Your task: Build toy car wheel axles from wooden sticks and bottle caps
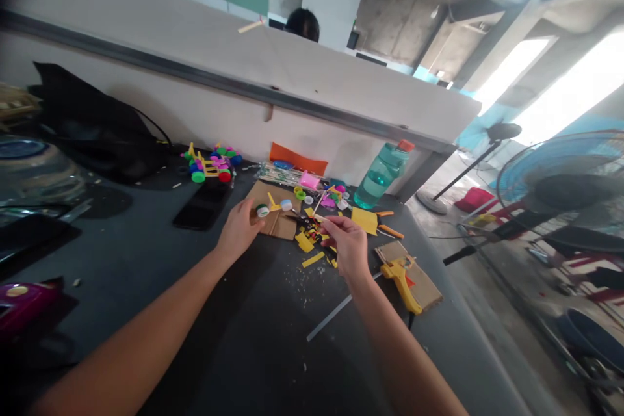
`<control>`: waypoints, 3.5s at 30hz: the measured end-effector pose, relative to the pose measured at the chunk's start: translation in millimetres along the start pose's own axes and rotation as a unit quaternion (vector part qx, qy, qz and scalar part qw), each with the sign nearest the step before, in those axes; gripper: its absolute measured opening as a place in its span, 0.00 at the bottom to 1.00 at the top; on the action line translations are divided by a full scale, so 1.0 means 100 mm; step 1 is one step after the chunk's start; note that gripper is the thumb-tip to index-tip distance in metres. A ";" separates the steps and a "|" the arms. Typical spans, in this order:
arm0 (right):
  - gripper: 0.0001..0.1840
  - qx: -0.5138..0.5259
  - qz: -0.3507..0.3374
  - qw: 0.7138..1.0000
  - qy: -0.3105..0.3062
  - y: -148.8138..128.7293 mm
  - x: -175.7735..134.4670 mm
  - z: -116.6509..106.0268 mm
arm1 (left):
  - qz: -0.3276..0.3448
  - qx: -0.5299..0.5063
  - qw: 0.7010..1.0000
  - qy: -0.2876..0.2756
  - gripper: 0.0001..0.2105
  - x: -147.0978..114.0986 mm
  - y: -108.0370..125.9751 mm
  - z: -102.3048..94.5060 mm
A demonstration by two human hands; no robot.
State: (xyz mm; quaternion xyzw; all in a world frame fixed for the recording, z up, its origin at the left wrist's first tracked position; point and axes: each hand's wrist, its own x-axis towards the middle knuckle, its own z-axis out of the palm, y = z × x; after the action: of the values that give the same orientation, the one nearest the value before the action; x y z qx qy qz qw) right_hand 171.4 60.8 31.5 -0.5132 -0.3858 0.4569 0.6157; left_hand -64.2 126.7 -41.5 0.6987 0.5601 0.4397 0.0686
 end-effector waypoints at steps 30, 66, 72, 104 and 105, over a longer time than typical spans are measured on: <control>0.06 -0.596 -0.201 0.726 -0.280 -0.13 -0.35 -0.23 | 0.149 -0.135 0.902 -0.383 0.13 -0.27 0.32 -0.11; 0.07 -0.700 -0.156 0.609 -0.340 -0.05 -0.25 0.01 | 0.160 -0.144 0.896 -0.389 0.12 -0.26 0.30 -0.11; 0.06 -0.698 -0.145 0.612 -0.342 -0.07 -0.26 0.04 | 0.164 -0.145 0.896 -0.387 0.13 -0.27 0.27 -0.08; 0.04 -0.690 -0.173 0.614 -0.341 0.02 -0.27 0.01 | 0.157 -0.145 0.893 -0.395 0.13 -0.26 0.27 -0.08; 0.04 -0.689 -0.175 0.616 -0.340 0.02 -0.27 0.01 | 0.157 -0.144 0.894 -0.395 0.13 -0.26 0.27 -0.07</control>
State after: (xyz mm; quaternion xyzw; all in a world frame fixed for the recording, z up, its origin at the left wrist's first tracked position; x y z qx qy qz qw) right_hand 162.7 34.8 29.1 -0.5172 -0.8516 0.0821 -0.0253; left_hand -49.2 91.9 -35.2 0.8760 0.3004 0.2084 0.3147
